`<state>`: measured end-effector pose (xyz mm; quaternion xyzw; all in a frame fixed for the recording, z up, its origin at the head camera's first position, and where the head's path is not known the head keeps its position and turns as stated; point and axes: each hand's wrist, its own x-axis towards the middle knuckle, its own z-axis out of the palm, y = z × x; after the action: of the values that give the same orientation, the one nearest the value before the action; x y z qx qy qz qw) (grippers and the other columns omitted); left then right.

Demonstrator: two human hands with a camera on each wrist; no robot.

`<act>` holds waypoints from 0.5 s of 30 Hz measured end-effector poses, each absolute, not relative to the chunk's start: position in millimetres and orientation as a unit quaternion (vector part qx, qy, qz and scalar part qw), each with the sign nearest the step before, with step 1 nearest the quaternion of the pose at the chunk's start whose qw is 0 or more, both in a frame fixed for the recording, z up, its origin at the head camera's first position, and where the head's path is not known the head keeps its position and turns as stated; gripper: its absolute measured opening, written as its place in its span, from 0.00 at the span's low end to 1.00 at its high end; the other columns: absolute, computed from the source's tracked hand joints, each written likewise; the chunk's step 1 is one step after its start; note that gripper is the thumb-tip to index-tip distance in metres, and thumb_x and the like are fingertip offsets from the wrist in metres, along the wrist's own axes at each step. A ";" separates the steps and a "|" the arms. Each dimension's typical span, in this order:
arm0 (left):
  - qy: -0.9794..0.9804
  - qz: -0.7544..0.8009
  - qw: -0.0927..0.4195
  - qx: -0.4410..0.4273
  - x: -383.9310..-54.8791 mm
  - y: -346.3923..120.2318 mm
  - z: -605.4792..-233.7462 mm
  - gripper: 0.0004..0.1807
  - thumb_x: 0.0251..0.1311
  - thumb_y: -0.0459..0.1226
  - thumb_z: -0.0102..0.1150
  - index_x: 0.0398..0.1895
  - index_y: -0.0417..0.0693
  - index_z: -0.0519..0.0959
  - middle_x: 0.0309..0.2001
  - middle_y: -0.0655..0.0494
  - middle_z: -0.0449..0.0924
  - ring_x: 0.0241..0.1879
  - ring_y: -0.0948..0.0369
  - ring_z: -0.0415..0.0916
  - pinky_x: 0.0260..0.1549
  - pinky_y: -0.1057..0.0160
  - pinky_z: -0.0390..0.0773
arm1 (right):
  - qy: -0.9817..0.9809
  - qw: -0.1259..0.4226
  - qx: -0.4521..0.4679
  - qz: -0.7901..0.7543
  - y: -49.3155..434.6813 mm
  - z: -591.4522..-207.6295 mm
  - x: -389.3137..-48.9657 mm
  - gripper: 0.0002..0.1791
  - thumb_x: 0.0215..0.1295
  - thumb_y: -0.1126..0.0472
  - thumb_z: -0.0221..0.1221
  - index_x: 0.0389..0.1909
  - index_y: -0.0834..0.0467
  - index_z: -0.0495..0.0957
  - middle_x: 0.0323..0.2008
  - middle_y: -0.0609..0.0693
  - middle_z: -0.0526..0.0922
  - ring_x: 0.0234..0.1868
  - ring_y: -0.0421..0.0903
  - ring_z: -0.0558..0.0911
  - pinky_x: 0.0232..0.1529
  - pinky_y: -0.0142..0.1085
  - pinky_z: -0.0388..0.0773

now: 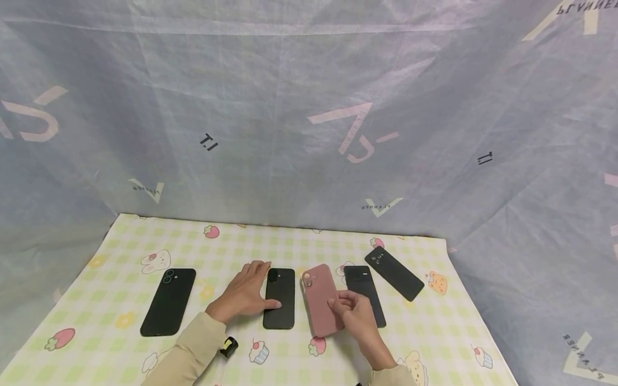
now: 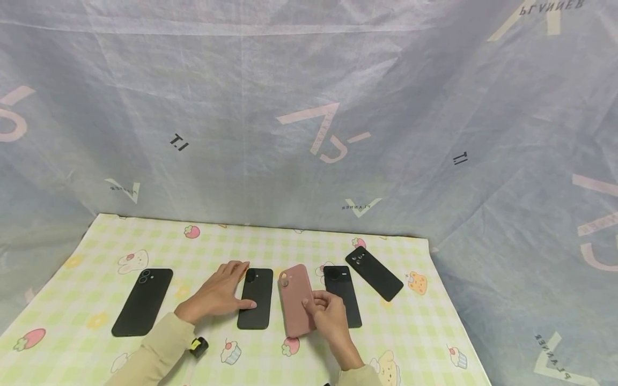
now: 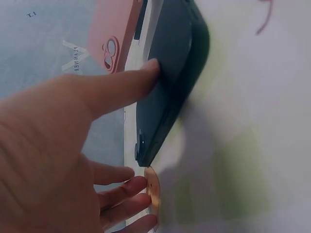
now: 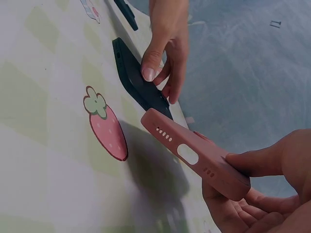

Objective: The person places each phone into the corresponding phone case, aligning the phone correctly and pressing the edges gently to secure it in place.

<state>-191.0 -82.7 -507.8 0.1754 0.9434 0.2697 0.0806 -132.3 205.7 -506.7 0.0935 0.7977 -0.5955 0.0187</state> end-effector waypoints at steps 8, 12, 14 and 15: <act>0.944 0.260 0.089 0.180 -196.7 -82.1 -507.4 0.55 0.56 0.55 0.81 0.80 0.38 0.66 0.74 0.40 0.63 0.71 0.42 0.63 0.69 0.38 0.67 | 0.797 0.018 0.091 -0.597 202.4 -505.7 -132.1 0.14 0.69 0.64 0.71 0.49 0.70 0.84 0.34 0.52 0.89 0.35 0.44 0.86 0.32 0.30 0.80; 0.946 0.253 0.089 0.181 -198.2 -82.2 -506.1 0.54 0.55 0.56 0.82 0.78 0.39 0.69 0.73 0.41 0.64 0.70 0.42 0.64 0.68 0.38 0.68 | 0.796 0.022 0.092 -0.598 200.6 -505.2 -132.4 0.15 0.70 0.64 0.71 0.50 0.70 0.84 0.35 0.52 0.89 0.36 0.44 0.86 0.33 0.31 0.81; 0.947 0.250 0.087 0.181 -199.0 -81.8 -506.1 0.53 0.54 0.56 0.82 0.78 0.40 0.70 0.72 0.41 0.65 0.69 0.43 0.65 0.67 0.38 0.69 | 0.796 0.023 0.092 -0.598 200.4 -505.3 -132.5 0.15 0.70 0.64 0.71 0.50 0.70 0.84 0.35 0.52 0.88 0.36 0.43 0.86 0.33 0.31 0.81; 0.947 0.249 0.086 0.181 -199.4 -81.6 -506.1 0.53 0.54 0.56 0.82 0.77 0.40 0.70 0.72 0.41 0.66 0.68 0.43 0.66 0.67 0.38 0.69 | 0.795 0.023 0.092 -0.599 200.4 -505.5 -132.6 0.15 0.70 0.64 0.70 0.50 0.71 0.84 0.35 0.52 0.89 0.36 0.43 0.86 0.33 0.30 0.81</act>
<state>-199.4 -81.6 -506.1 0.1813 0.9475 0.2491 0.0861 -132.6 200.4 -505.5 0.0924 0.7953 -0.5986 0.0235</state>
